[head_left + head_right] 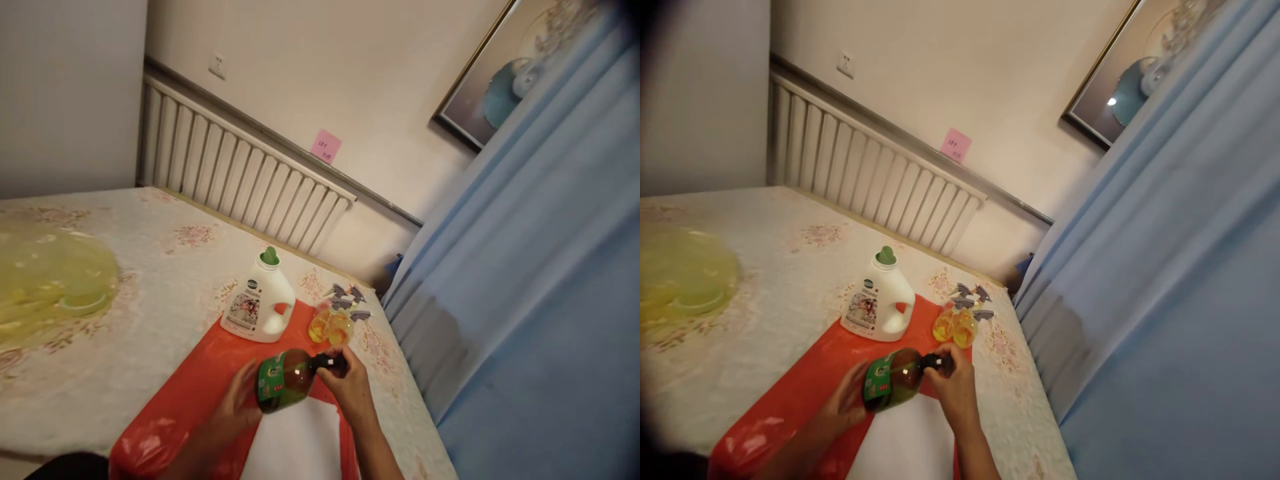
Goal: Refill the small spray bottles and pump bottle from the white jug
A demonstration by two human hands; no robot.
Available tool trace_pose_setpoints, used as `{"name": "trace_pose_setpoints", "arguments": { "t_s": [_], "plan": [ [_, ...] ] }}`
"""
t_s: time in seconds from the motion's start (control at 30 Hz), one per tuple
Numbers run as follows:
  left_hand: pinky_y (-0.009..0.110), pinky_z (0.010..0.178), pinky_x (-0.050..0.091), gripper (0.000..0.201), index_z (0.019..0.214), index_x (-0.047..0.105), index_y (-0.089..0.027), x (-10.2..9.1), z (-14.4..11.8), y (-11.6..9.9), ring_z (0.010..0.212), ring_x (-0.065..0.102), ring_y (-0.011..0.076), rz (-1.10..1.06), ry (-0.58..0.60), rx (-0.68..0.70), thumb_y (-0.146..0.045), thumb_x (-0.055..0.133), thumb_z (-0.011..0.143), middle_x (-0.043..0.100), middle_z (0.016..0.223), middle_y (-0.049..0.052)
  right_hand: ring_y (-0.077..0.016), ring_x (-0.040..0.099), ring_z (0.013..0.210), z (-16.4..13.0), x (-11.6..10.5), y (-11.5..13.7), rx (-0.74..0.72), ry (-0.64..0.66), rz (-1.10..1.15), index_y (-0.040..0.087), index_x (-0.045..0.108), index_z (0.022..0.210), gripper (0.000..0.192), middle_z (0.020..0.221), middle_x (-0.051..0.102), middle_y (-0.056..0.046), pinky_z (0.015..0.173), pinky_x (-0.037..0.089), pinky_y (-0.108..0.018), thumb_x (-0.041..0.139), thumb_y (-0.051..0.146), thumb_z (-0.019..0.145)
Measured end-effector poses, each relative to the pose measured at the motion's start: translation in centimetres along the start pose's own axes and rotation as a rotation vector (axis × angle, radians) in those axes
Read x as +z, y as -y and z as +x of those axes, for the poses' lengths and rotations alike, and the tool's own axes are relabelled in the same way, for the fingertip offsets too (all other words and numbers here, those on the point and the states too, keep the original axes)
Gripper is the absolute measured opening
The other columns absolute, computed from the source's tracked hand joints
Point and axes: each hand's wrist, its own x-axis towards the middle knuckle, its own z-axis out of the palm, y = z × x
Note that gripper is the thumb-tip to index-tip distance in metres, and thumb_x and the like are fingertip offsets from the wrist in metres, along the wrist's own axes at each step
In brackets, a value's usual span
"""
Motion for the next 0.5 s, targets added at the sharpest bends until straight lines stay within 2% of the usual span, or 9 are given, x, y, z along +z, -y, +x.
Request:
{"name": "trace_pose_setpoints", "arguments": {
  "t_s": [0.07, 0.17, 0.4, 0.5],
  "plan": [
    [0.047, 0.108, 0.040, 0.099, 0.139, 0.041, -0.028, 0.9, -0.9, -0.5, 0.141, 0.035, 0.0380, -0.042, 0.054, 0.006, -0.045, 0.088, 0.055, 0.040, 0.153, 0.014, -0.0166, 0.059, 0.063, -1.1, -0.1, 0.0, 0.045, 0.015, 0.059, 0.022, 0.062, 0.078, 0.021, 0.074, 0.066, 0.002, 0.060, 0.049, -0.027, 0.069, 0.011, 0.061],
    [0.047, 0.110, 0.039, 0.083, 0.133, 0.050, -0.026, 1.9, -2.2, -1.6, 0.136, 0.044, 0.0363, -0.024, 0.082, -0.006, -0.043, 0.086, 0.060, 0.052, 0.144, 0.012, -0.0166, 0.060, 0.064, -2.4, -0.3, 0.0, 0.090, 0.016, 0.144, 0.021, 0.062, 0.081, 0.023, 0.075, 0.065, 0.002, 0.061, 0.050, -0.027, 0.069, 0.011, 0.061],
    [0.048, 0.110, 0.039, 0.071, 0.129, 0.057, -0.025, 4.1, -4.8, -3.3, 0.133, 0.048, 0.0360, -0.010, 0.059, -0.087, -0.044, 0.083, 0.065, 0.059, 0.139, 0.011, -0.0198, 0.064, 0.075, -4.2, -1.4, -0.4, 0.147, -0.023, 0.262, 0.021, 0.063, 0.092, 0.034, 0.083, 0.067, 0.000, 0.073, 0.053, -0.032, 0.071, 0.013, 0.060],
    [0.047, 0.109, 0.041, 0.063, 0.132, 0.055, -0.026, 5.1, -5.9, -3.7, 0.133, 0.048, 0.0342, -0.043, 0.072, -0.148, -0.042, 0.076, 0.075, 0.059, 0.139, 0.009, -0.0205, 0.066, 0.076, -4.8, -1.5, -0.5, 0.166, -0.061, 0.301, 0.021, 0.062, 0.098, 0.039, 0.084, 0.068, -0.001, 0.073, 0.053, -0.032, 0.072, 0.017, 0.061]
  ]
}}
